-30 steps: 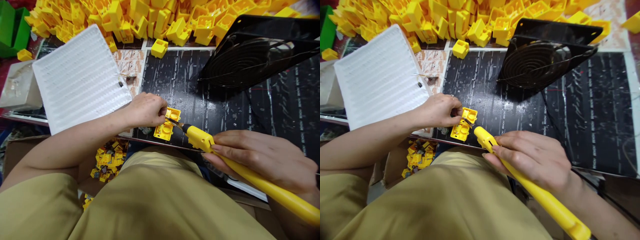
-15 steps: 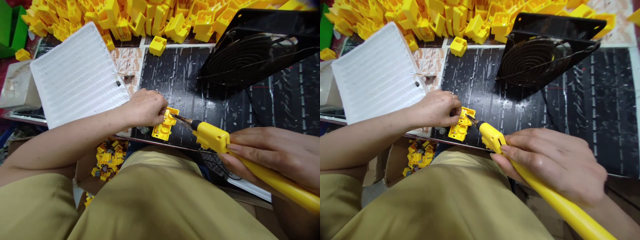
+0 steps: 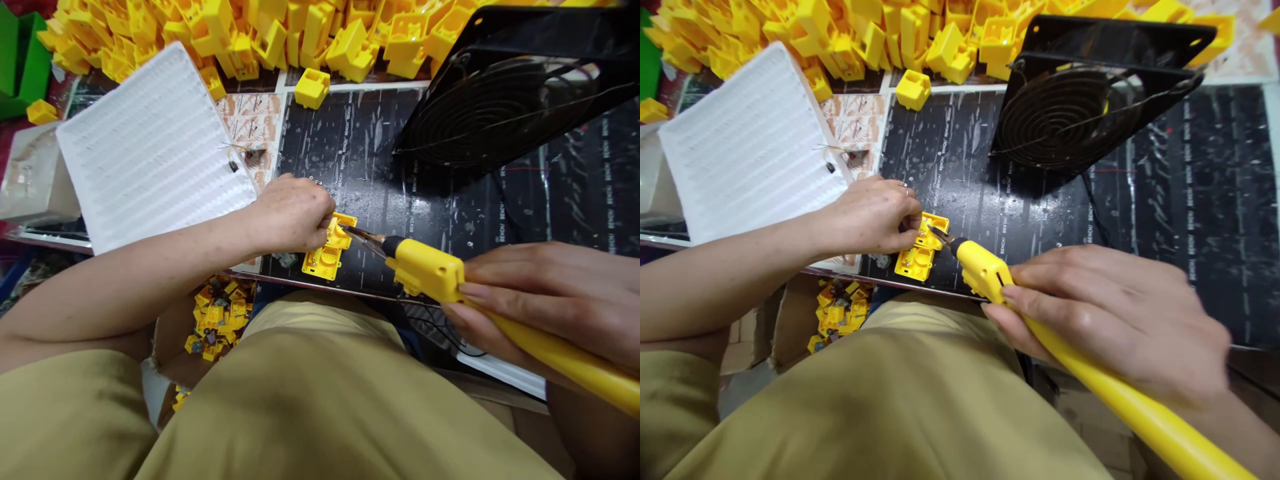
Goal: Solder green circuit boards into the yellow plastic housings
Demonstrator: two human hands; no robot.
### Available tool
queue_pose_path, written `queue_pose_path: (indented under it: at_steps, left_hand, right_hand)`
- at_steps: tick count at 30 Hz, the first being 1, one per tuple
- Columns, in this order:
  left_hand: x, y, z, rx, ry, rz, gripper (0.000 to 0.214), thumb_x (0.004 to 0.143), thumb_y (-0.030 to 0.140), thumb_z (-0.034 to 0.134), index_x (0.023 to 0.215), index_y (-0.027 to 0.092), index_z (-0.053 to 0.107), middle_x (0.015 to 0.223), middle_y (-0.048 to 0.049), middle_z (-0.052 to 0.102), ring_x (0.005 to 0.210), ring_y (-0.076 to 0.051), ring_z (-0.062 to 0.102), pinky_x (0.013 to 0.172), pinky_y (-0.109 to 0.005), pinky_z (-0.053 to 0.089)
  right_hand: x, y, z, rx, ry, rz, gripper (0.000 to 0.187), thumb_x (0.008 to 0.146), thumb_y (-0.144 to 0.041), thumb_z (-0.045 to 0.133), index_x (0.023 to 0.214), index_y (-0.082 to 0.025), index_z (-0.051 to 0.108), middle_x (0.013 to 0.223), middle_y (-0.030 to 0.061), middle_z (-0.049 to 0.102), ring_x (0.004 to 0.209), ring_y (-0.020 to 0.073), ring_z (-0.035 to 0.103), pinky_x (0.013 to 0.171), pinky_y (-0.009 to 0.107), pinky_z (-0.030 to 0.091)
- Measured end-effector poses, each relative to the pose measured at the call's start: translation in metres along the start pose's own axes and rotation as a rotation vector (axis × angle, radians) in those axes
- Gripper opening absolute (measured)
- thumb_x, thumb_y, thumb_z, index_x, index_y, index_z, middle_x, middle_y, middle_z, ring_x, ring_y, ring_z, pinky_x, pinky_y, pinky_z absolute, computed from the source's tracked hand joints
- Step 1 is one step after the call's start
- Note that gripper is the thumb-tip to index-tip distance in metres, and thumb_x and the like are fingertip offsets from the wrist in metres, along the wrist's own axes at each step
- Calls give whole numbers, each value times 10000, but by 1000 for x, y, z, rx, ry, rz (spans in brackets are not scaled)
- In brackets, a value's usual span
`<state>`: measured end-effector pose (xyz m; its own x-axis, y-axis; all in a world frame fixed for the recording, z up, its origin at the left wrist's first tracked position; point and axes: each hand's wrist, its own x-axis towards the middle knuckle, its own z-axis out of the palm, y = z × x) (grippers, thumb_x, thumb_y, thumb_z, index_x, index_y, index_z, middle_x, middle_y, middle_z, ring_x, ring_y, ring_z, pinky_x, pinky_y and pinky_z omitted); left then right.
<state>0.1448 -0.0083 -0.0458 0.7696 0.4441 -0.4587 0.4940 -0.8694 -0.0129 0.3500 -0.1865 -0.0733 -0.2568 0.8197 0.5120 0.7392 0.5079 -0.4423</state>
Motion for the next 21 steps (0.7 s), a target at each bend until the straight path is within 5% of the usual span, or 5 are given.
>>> queue_pose_path:
  at_steps: [10, 15, 21]
  left_hand:
    - [0, 1, -1, -2, -16, -11, 195, 774, 264, 556, 815, 205, 737, 780, -32, 700, 811, -196, 652, 670, -268, 412]
    - [-2, -3, 1, -58, 16, 12, 172, 788, 258, 564, 848, 194, 712, 823, -37, 708, 868, -207, 662, 761, -292, 459]
    - [-21, -27, 20, -575, 222, 26, 380, 850, 294, 561, 1206, 163, 550, 1129, -71, 706, 1016, -175, 664, 864, -282, 503]
  right_hand:
    - [-2, 11, 1, 17, 41, -32, 181, 873, -240, 694, 1035, -214, 617, 867, 9, 715, 775, 93, 671, 717, 222, 578]
    - [2, 16, 1, -55, 15, -127, 621, 873, -274, 693, 1438, -230, 437, 971, 31, 735, 801, 150, 703, 665, 272, 614]
    - [-7, 24, 0, -98, -1, -3, 673, 894, -344, 653, 1491, -361, 342, 951, 31, 740, 729, 186, 718, 514, 266, 597]
